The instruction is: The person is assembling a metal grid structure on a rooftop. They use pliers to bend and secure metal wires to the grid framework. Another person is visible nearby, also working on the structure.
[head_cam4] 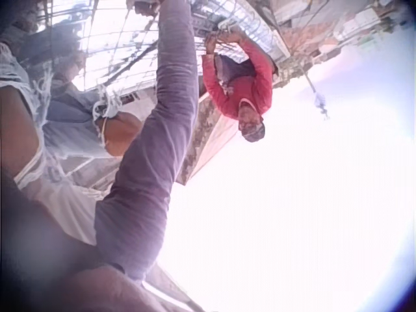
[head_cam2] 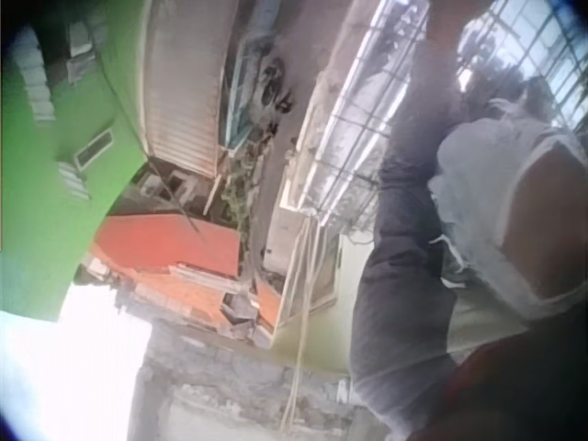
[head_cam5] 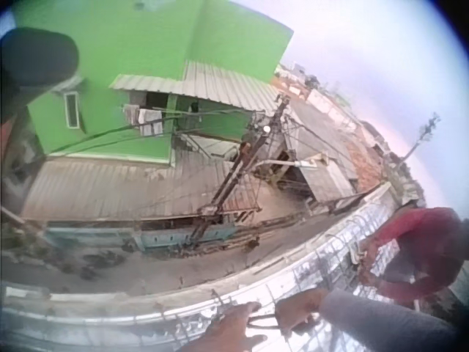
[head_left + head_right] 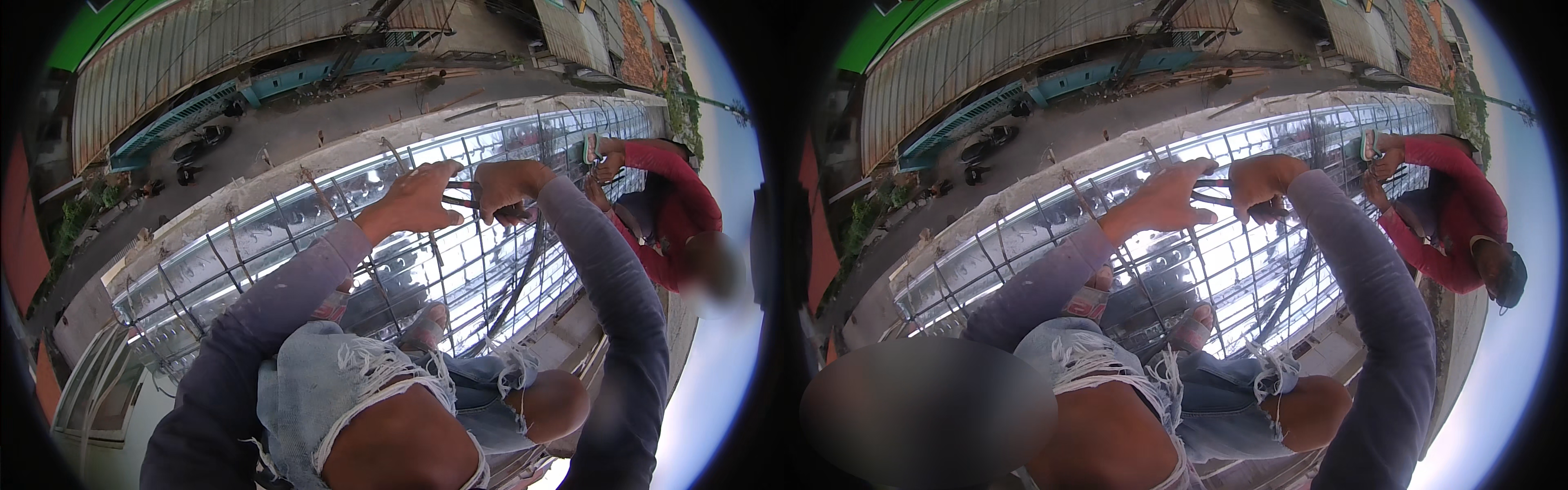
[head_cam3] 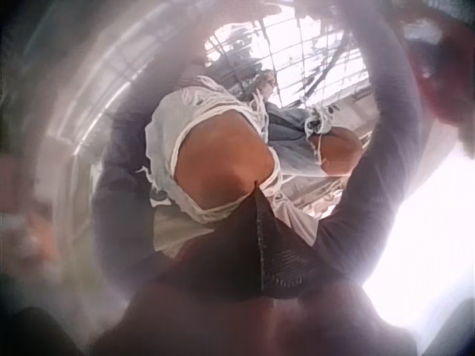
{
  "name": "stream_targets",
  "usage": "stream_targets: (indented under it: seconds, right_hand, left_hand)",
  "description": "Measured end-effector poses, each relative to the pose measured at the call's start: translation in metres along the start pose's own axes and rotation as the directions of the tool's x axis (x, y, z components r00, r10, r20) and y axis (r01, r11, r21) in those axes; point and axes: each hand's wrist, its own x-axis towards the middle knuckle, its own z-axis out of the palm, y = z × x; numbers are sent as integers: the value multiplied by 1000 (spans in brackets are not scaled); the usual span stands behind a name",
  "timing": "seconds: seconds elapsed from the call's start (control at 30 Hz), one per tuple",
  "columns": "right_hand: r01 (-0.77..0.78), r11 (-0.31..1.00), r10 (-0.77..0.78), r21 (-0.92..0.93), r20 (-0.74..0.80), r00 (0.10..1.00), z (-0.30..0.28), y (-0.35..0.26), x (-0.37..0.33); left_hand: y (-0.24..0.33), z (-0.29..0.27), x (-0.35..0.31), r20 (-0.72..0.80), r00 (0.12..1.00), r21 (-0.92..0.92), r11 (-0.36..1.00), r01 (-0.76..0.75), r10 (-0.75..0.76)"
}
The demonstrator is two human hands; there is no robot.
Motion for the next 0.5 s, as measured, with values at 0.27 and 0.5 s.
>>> stream_targets:
  seconds: [0.27,0.5]
  right_hand:
    - [179,837,-518,-518,-640,567,55,71,-41]
    - [383,862,-157,333,-542,825,45,52,-132]
  left_hand:
    - [2,29,48,572,800,-62,964,260,-179]
    - [-6,26,45,517,834,-61,964,259,-192]
